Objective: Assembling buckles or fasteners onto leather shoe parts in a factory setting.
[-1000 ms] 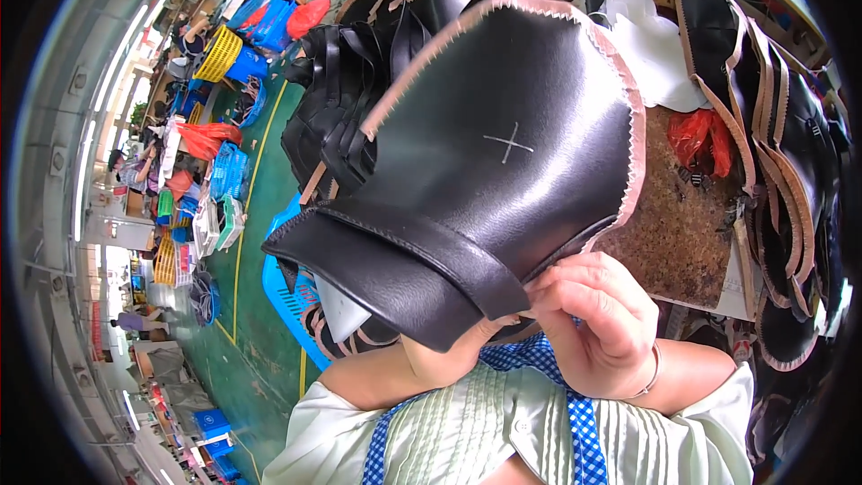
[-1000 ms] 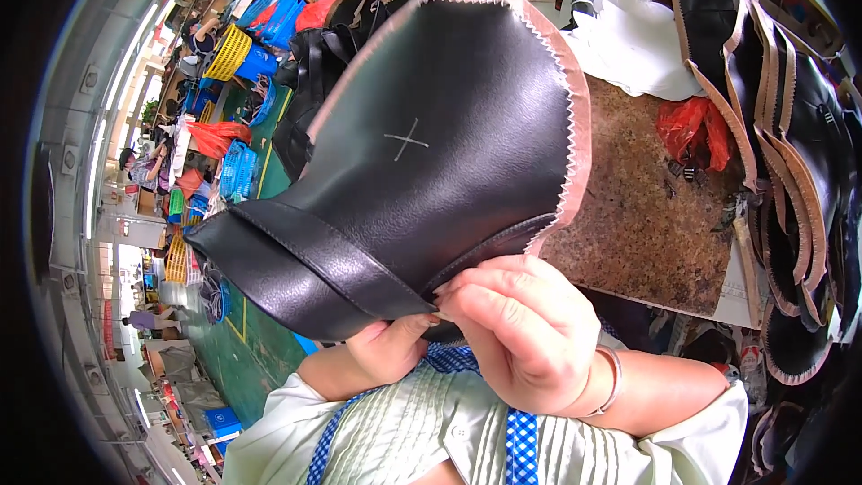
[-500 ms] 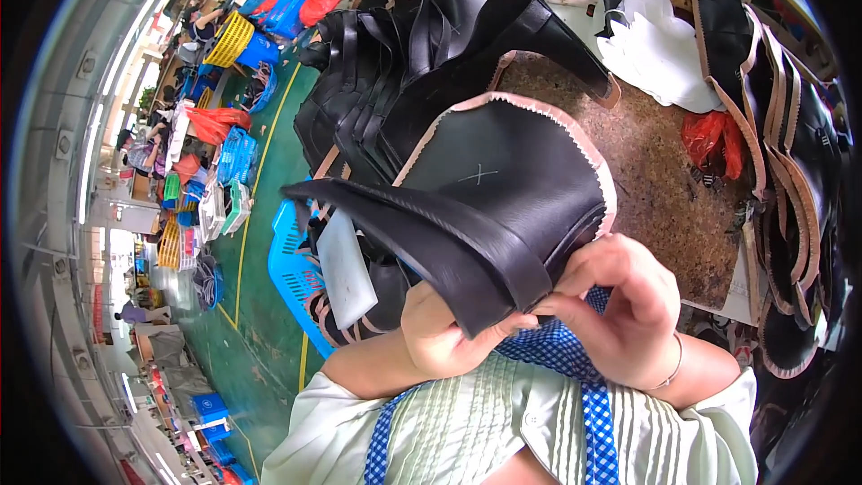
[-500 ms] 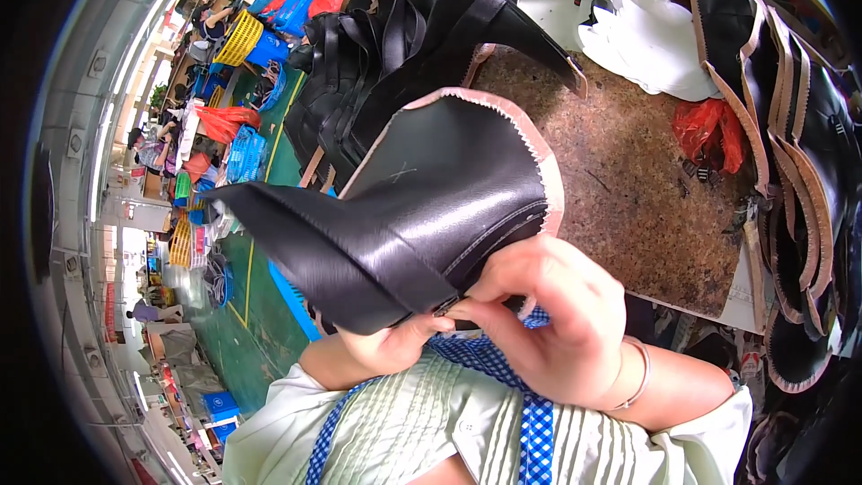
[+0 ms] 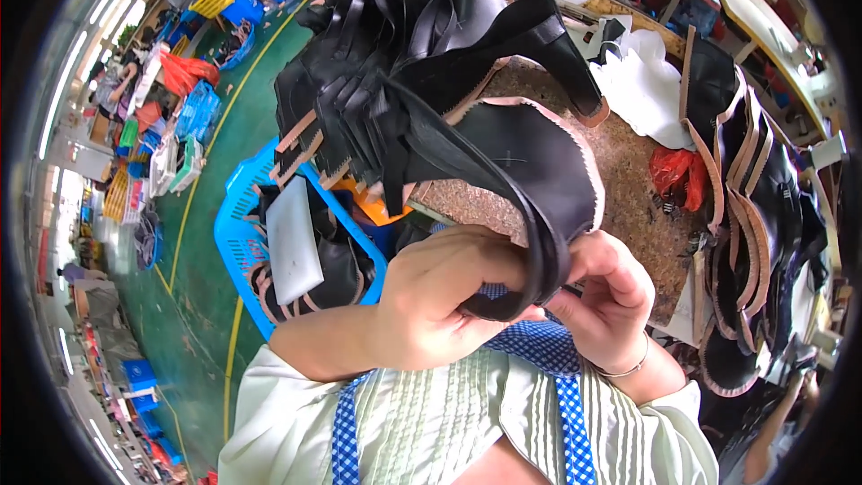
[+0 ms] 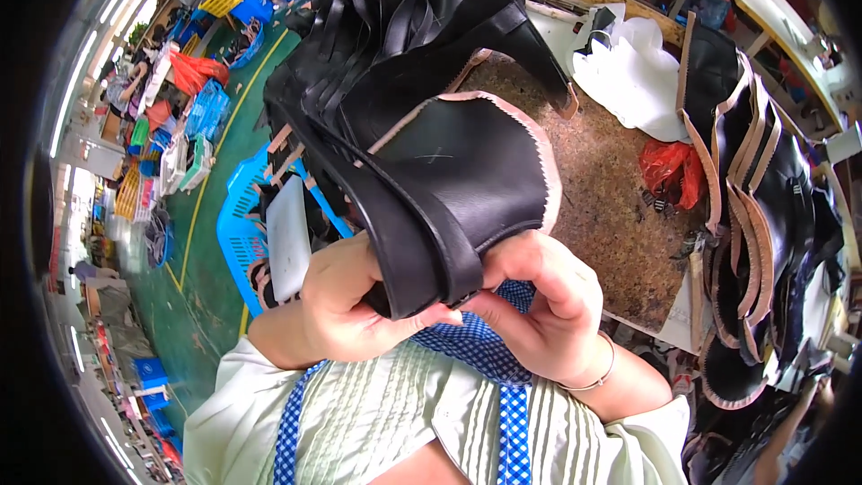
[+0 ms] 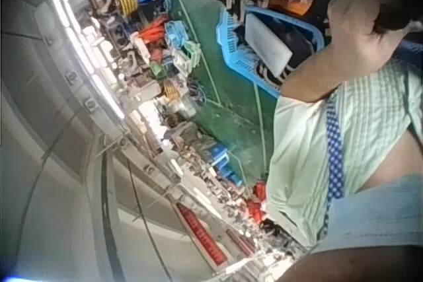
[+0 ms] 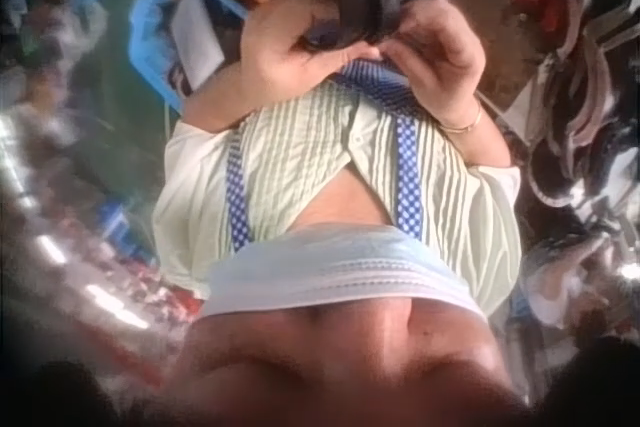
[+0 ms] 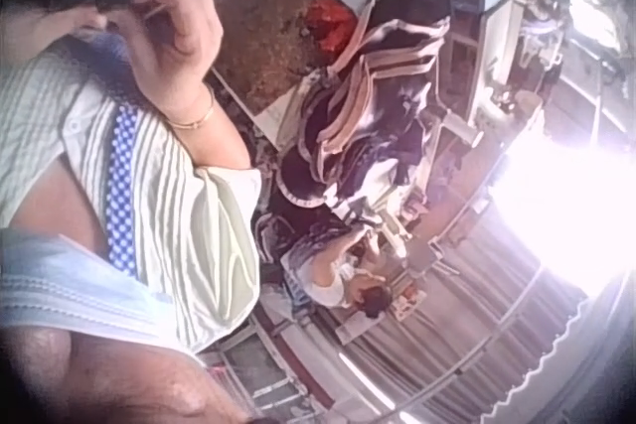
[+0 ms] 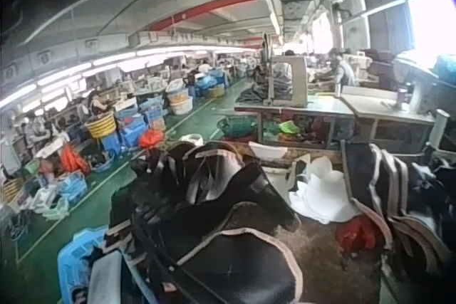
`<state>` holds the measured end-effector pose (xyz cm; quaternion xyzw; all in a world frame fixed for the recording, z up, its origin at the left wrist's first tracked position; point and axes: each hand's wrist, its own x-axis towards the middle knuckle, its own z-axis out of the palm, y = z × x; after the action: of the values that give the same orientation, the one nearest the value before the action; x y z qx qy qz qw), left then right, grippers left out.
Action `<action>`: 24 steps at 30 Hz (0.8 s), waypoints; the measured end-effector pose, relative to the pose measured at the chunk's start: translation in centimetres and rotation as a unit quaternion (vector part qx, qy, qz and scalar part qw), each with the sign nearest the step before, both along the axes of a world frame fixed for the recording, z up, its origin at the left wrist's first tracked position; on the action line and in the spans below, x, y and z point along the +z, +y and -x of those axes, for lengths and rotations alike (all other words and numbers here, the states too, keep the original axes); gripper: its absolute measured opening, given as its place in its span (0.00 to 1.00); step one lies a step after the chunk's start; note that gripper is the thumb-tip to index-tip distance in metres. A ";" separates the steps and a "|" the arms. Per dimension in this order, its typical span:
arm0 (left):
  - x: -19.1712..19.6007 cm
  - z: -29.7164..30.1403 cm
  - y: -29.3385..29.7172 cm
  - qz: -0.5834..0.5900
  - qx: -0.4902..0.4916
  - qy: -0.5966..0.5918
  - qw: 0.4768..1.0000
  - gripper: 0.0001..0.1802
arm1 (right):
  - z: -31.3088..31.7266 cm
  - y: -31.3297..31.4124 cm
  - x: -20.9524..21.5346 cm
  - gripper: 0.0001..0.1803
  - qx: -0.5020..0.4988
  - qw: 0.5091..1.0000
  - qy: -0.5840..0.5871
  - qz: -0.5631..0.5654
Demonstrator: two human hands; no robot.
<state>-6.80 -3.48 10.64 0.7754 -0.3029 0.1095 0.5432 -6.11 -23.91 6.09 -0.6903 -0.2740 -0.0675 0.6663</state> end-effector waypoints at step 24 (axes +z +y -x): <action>-2.5 0.1 -0.8 0.078 -0.010 0.113 0.990 0.17 | 1.9 -0.8 -2.1 0.11 -0.124 0.992 0.007 -0.013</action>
<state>-6.89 -4.30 8.18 0.7350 -0.2375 0.0387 0.6340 -8.04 -24.72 4.01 -0.7108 -0.1811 -0.1480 0.6634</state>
